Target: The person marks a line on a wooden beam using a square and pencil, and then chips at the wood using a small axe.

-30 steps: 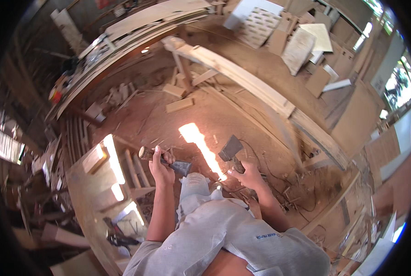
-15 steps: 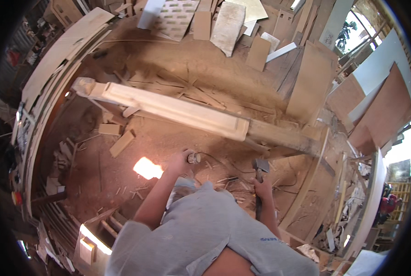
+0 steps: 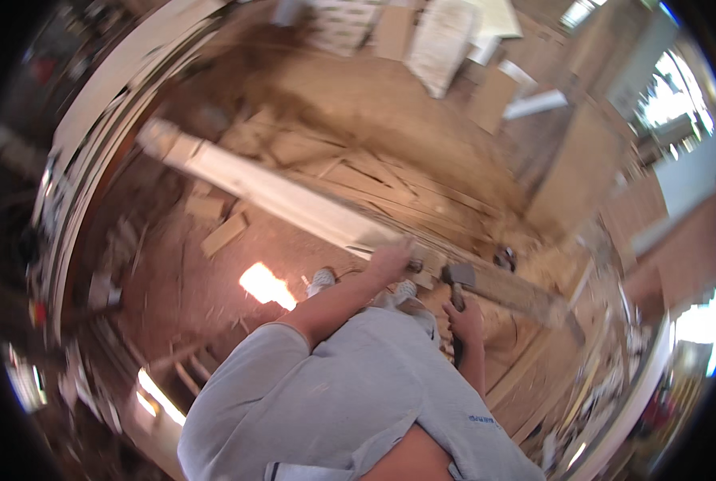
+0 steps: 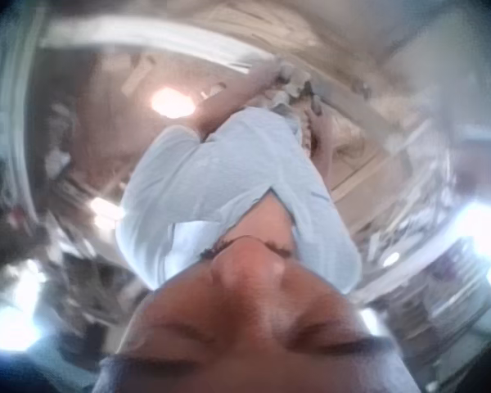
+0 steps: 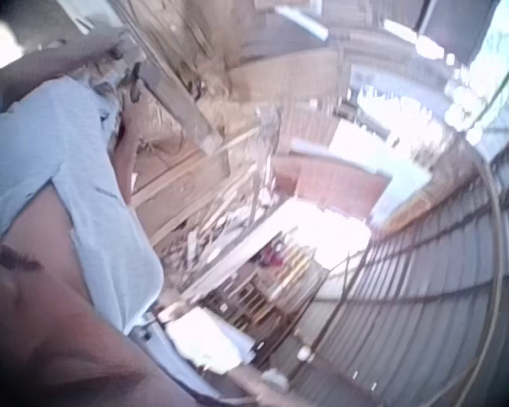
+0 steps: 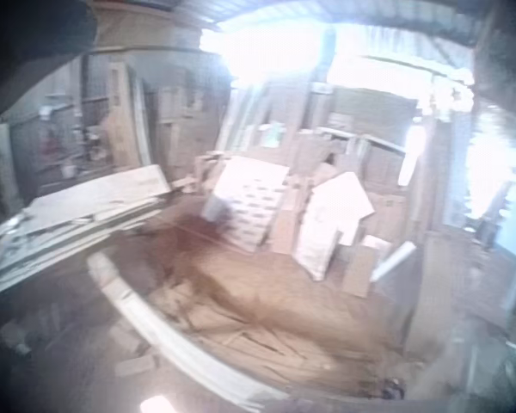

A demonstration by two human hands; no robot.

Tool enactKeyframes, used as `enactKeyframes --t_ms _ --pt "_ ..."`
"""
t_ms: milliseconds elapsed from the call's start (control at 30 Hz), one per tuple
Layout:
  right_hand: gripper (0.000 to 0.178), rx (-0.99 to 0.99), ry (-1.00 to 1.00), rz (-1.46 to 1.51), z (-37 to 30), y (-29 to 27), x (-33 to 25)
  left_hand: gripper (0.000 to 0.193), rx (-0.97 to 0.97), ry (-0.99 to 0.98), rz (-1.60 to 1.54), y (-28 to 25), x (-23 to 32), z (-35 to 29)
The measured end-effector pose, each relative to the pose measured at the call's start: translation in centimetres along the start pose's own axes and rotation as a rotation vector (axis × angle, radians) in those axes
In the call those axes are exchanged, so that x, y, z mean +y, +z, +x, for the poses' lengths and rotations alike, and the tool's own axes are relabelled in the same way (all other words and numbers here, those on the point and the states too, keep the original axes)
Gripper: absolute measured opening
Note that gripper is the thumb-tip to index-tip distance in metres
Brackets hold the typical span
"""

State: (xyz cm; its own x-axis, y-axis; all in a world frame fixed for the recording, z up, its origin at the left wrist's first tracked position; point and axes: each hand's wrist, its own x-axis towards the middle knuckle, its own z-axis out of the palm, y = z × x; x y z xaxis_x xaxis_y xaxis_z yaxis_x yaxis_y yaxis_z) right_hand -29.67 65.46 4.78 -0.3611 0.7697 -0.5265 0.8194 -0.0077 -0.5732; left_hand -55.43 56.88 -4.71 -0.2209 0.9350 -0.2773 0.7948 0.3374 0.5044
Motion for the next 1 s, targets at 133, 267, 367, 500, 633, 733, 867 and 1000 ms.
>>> enactKeyframes --t_ms 133,267,367,500,633,733,867,1000 --pt "0.038 -0.134 -0.059 -0.036 4.7 -3.9 2.1 0.099 0.053 -0.115 0.111 -0.5 -0.1 2.3" --pt "0.046 -0.167 -0.334 -0.418 11.0 -6.5 5.3 0.090 0.003 -0.272 0.066 -3.3 -5.3 3.3" --pt "0.051 -0.267 -0.352 -0.536 12.2 -8.0 3.4 0.091 -0.001 -0.326 0.119 -7.2 -8.4 2.6" --pt "0.056 -0.351 -0.320 -0.603 13.5 -7.9 1.6 0.094 0.025 -0.303 0.208 -8.4 -12.1 0.8" --pt "0.058 -0.363 -0.253 -0.653 14.6 -6.3 -0.1 0.100 -0.101 -0.282 0.194 -6.1 -10.5 0.8" --pt "0.058 -0.370 -0.225 -0.699 15.3 -4.9 -0.4 0.102 -0.137 -0.225 0.157 -4.1 -7.6 0.5" --pt "0.058 -0.416 -0.296 -0.742 16.8 -3.5 -2.4 0.099 -0.173 -0.169 0.061 -5.0 -7.1 -0.3" --pt "0.051 -0.407 -0.256 -0.745 16.8 -2.3 -3.6 0.100 -0.170 -0.171 0.090 -5.9 -11.4 -1.9"
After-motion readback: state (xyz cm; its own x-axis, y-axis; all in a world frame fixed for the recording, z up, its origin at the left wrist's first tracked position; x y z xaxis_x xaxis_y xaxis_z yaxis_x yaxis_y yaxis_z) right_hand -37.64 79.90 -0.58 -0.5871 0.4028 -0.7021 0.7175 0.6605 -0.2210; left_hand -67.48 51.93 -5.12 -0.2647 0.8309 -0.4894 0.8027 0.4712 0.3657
